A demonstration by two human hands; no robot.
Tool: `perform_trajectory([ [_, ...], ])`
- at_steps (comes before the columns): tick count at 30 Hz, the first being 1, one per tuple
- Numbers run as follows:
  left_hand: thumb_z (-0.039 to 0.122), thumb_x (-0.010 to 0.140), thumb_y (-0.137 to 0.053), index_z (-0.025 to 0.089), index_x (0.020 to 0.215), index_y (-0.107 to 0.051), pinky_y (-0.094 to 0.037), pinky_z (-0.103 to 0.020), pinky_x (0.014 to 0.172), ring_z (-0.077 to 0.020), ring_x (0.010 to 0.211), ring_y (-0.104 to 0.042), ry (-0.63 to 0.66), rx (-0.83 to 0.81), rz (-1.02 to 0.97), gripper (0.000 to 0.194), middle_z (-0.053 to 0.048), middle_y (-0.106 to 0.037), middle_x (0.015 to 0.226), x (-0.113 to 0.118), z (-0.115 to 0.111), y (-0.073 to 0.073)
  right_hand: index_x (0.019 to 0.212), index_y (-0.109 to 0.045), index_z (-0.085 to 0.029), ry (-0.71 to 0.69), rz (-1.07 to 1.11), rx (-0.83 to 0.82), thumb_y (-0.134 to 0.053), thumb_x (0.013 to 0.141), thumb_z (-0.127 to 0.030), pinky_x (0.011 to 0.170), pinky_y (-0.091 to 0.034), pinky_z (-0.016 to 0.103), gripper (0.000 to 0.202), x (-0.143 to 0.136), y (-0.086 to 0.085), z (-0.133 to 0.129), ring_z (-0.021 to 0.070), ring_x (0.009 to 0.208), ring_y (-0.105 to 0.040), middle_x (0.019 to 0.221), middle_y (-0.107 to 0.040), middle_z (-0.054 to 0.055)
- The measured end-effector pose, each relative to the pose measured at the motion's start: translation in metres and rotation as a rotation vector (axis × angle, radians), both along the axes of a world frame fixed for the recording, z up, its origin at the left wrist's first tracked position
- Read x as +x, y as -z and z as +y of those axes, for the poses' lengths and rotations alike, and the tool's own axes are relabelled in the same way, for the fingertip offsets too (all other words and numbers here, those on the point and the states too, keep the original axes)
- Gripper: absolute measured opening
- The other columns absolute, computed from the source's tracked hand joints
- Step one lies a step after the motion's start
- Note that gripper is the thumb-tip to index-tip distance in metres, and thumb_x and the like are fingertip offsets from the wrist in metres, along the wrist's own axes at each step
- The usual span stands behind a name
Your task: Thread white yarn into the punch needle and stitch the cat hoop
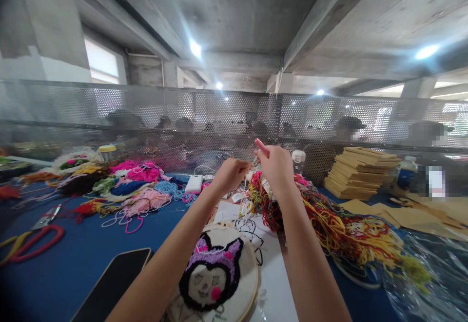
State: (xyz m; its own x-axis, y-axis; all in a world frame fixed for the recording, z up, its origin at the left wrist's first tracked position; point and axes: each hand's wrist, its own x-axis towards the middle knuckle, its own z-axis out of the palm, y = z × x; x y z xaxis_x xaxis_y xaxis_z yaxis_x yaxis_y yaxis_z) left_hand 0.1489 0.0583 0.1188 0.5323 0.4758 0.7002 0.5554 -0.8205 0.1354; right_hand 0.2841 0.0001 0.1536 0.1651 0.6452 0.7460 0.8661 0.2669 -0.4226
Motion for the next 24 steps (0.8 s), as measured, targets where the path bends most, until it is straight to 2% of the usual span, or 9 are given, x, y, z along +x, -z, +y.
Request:
perform_trajectory([
  [6,0.009,0.081,-0.041,0.015,0.056,-0.057,-0.024,-0.023,0.052,-0.0097,0.047,-0.038,-0.062,0.038,0.021,0.03,0.0,-0.052,0.051,0.001,0.0,0.001,0.065,-0.07,-0.017,-0.016,0.063,-0.012,-0.057,0.08,-0.026,0.062,-0.038,0.032,0.022,-0.002,0.0,0.003,0.0186,0.062,-0.06,0.064,-0.069,0.008],
  [13,0.011,0.084,-0.041,0.015,0.069,-0.062,-0.027,-0.025,0.053,-0.0141,0.055,-0.051,-0.161,0.073,0.018,0.027,-0.005,-0.062,0.062,0.01,-0.001,0.012,0.061,-0.069,-0.016,-0.002,0.071,0.004,-0.057,0.078,-0.024,0.063,-0.038,0.034,0.023,-0.006,0.001,0.005,0.0177,0.055,-0.056,0.054,-0.064,0.007],
  [16,0.01,0.084,-0.04,0.015,0.071,-0.063,-0.028,-0.025,0.053,-0.0154,0.058,-0.054,-0.189,0.073,0.008,0.026,-0.006,-0.064,0.066,0.013,-0.003,0.015,0.061,-0.069,-0.016,-0.01,0.069,0.016,-0.056,0.078,-0.023,0.064,-0.038,0.034,0.023,-0.006,0.002,0.006,0.0182,0.057,-0.057,0.056,-0.065,0.007],
  [24,0.011,0.086,-0.04,0.015,0.079,-0.064,-0.032,-0.024,0.056,-0.0155,0.062,-0.056,-0.172,0.015,-0.06,0.024,-0.008,-0.066,0.074,0.012,-0.002,0.02,0.06,-0.068,-0.017,-0.079,0.135,0.024,-0.058,0.077,-0.024,0.065,-0.039,0.034,0.021,-0.005,0.004,0.01,0.0194,0.059,-0.06,0.058,-0.067,0.007],
])
